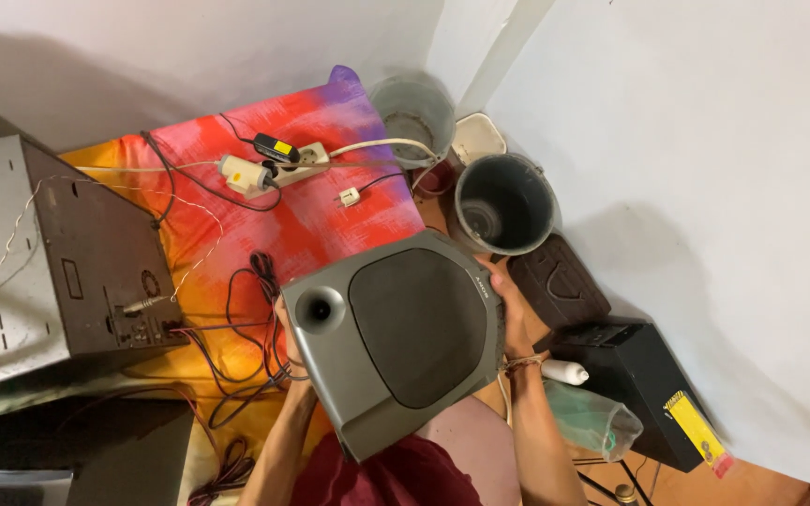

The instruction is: Inspecting the exterior of speakers and connecting audio wires to the terminals.

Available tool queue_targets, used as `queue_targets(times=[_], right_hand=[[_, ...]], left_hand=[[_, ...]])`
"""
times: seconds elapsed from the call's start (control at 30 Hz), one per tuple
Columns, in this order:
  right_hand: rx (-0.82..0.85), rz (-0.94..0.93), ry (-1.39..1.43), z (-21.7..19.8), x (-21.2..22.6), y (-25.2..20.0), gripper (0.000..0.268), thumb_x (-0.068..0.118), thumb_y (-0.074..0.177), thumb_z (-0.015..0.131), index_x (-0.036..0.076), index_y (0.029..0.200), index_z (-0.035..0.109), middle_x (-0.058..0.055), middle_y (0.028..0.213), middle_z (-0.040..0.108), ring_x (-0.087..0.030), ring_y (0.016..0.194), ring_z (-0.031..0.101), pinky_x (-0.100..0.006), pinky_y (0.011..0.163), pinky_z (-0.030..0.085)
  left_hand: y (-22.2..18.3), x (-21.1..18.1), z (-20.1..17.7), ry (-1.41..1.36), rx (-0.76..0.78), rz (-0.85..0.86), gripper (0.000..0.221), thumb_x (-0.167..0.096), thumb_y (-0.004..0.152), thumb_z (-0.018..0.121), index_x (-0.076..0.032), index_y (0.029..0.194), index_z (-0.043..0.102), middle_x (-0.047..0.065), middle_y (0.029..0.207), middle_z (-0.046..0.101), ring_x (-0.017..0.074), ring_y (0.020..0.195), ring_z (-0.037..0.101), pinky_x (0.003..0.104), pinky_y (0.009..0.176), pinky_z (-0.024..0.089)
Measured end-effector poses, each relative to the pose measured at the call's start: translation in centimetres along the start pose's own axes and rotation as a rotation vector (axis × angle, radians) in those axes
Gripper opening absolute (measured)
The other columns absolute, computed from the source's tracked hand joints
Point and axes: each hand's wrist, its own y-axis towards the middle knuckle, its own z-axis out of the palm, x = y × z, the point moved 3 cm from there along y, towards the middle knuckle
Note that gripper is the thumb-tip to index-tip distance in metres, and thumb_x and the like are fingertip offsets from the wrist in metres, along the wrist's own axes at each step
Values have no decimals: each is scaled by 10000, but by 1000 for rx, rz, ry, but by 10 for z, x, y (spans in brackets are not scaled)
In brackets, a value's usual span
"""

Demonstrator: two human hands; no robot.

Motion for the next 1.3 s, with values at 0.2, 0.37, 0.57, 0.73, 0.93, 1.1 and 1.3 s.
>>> queue_targets(times=[0.2,0.37,0.57,0.73,0.93,1.1,1.3], right_hand=[[-94,59,104,4,-2,-2,584,418,1030,367,35,1389,623,-215,1351,630,-313,1294,546,-460,1226,253],[-143,-77,51,9,5,-4,473,235,1050,364,-36,1286,672,-241,1314,666,-287,1264,594,-417,1181,329],[-256,-54,137,32,38,-25,464,261,1045,390,-6,1284,685,-215,1315,675,-250,1243,590,-397,1163,349],[-337,112,402,4,-17,-28,534,350,979,454,-7,1331,637,-135,1396,617,-235,1272,533,-390,1169,307],[-630,289,560,4,-29,-70,565,431,917,500,149,1391,627,-169,1309,648,-267,1164,595,-399,1097,415],[-971,188,826,5,-58,-107,448,355,904,553,168,1281,708,-142,1222,688,-251,1133,623,-344,1084,422],[-986,19,589,27,-88,-152,535,286,960,331,66,1401,537,-83,1313,606,-194,1160,551,-339,1040,435]], left_hand=[[2,14,-7,-4,41,32,488,-393,1110,339,-132,1521,351,159,1475,376,297,1327,404,426,1180,304],[6,26,-10,-3,78,56,463,-374,1114,344,-126,1504,370,143,1439,397,276,1285,423,416,1162,319],[27,35,-13,-14,134,93,439,-356,1118,348,-120,1486,388,128,1403,419,255,1242,442,407,1144,333],[38,43,-14,-9,195,105,421,-342,1122,352,-115,1473,402,116,1376,435,239,1210,456,399,1131,344],[56,16,25,22,383,120,426,-334,1117,360,-105,1465,450,160,1367,483,250,1205,535,398,1104,411],[73,-2,63,90,611,134,439,-268,1084,408,-83,1481,431,158,1393,491,265,1259,544,378,1118,426],[92,-38,130,146,1024,171,623,-216,949,574,-22,1508,379,146,1455,498,251,1347,489,373,1167,374]])
